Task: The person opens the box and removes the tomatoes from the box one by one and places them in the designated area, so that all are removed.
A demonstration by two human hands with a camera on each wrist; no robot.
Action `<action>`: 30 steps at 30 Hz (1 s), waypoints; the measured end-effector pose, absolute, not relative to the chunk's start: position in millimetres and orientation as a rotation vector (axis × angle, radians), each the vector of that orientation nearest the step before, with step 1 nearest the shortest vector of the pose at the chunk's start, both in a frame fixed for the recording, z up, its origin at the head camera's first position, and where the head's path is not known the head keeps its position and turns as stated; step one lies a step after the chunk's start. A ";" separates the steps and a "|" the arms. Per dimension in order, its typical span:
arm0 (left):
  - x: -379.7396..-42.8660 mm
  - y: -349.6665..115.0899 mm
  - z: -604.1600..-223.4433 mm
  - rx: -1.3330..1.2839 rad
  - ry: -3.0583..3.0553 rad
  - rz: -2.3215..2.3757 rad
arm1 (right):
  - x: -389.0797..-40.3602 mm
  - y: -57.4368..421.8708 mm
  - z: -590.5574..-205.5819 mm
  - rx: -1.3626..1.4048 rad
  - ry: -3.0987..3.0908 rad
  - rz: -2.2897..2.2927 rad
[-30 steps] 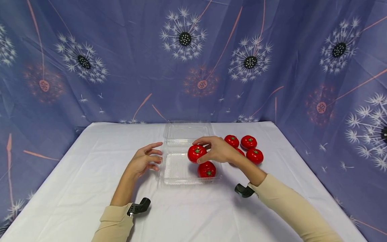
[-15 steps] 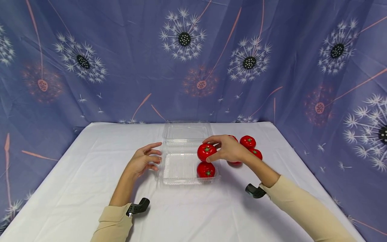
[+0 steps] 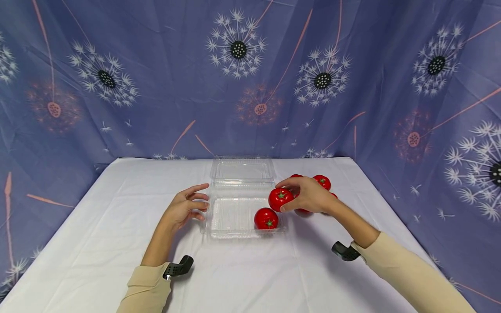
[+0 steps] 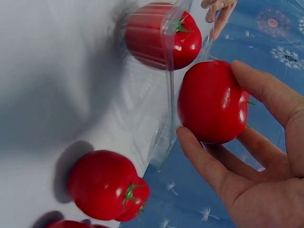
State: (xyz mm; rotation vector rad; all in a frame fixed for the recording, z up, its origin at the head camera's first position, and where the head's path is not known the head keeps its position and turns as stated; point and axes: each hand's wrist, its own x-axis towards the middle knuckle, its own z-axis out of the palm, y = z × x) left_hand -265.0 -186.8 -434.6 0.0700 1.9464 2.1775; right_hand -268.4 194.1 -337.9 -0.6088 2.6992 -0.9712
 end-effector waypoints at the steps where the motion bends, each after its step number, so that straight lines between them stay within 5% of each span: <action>1: -265.1 -186.7 -434.7 0.067 1.946 2.179 | -267.6 196.3 -338.3 -0.603 2.701 -0.969; 30: -263.7 -186.9 -433.4 0.085 1.946 2.181 | -251.5 251.6 -352.2 -0.508 2.694 -0.885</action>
